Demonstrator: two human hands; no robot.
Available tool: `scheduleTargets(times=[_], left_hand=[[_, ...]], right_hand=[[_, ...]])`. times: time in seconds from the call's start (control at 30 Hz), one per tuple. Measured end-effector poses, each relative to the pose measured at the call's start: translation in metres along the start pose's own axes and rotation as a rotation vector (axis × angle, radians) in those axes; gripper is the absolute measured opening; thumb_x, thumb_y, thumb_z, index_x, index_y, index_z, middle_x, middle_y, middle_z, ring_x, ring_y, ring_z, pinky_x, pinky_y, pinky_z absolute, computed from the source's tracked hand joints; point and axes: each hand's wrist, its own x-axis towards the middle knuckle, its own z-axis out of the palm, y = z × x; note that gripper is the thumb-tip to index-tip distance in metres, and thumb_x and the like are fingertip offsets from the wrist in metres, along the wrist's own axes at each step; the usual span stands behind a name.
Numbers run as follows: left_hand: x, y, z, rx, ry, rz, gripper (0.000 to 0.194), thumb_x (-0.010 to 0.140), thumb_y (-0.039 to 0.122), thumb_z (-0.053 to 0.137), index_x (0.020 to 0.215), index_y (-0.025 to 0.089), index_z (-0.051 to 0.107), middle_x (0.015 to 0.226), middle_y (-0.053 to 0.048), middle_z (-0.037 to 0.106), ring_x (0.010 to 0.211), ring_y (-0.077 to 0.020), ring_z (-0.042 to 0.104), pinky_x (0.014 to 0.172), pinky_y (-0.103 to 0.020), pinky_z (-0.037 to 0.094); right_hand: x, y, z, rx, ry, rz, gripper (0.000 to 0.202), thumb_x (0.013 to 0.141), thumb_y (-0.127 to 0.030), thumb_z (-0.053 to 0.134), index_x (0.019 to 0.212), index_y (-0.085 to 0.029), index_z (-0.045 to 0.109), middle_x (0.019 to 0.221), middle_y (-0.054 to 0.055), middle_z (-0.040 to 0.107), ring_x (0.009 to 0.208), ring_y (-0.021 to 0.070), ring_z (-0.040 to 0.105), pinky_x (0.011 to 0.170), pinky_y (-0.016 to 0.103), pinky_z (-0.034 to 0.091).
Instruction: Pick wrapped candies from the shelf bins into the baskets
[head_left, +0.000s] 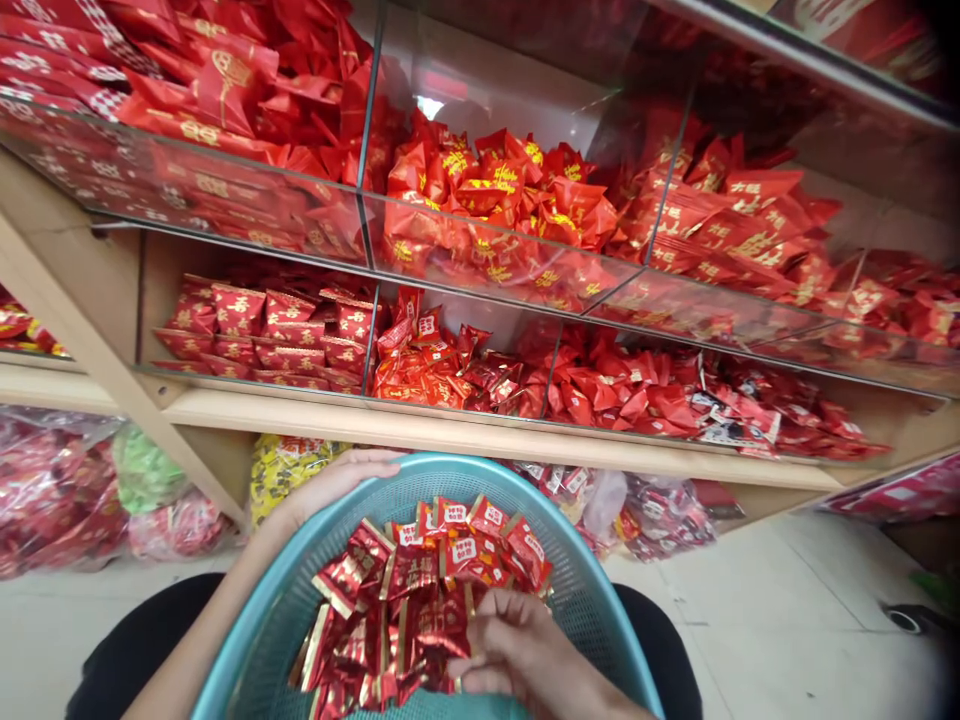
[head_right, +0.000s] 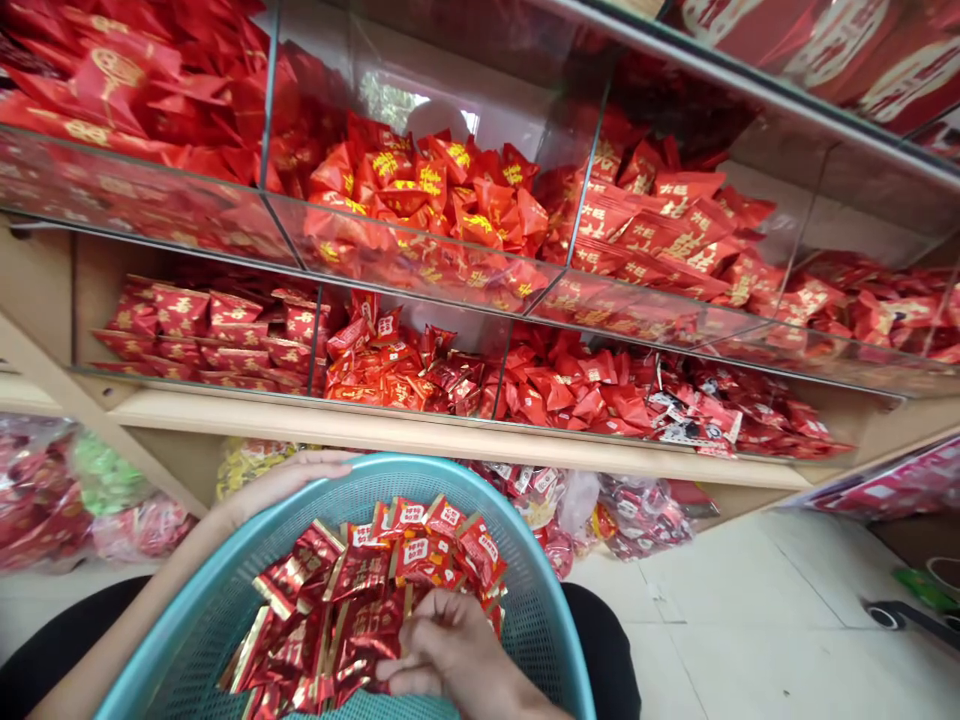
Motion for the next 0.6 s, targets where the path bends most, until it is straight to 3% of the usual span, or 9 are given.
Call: scheduleTargets(times=[0.3, 0.47, 0.6], left_hand=[[0.001, -0.003, -0.003, -0.065, -0.013, -0.029, 0.044, 0.068, 0.035, 0.066, 0.110, 0.023, 0.062, 0.105, -0.003, 0.067, 0.095, -0.0214, 0.062, 0.091, -0.032, 0.042], [0.001, 0.001, 0.000, -0.136, 0.038, -0.115, 0.049, 0.063, 0.037, 0.069, 0.108, 0.018, 0.064, 0.099, -0.005, 0.069, 0.090, -0.0226, 0.063, 0.088, -0.034, 0.045], [0.000, 0.001, 0.000, -0.098, 0.020, -0.073, 0.048, 0.065, 0.037, 0.068, 0.108, 0.017, 0.064, 0.101, -0.006, 0.069, 0.091, -0.0226, 0.063, 0.088, -0.033, 0.044]], right_hand=[[0.016, 0.027, 0.000, 0.083, 0.010, 0.109, 0.039, 0.048, -0.035, 0.077, 0.065, -0.017, 0.046, 0.058, -0.002, 0.062, 0.073, 0.0189, 0.068, 0.059, 0.020, 0.050], [0.024, 0.042, -0.003, 0.089, -0.021, 0.064, 0.044, 0.049, -0.038, 0.081, 0.068, -0.016, 0.048, 0.070, 0.002, 0.068, 0.079, 0.0189, 0.068, 0.068, 0.023, 0.050], [0.028, 0.047, -0.006, 0.054, -0.034, 0.053, 0.047, 0.048, -0.042, 0.082, 0.071, -0.015, 0.051, 0.071, 0.003, 0.069, 0.075, 0.0178, 0.068, 0.069, 0.025, 0.050]])
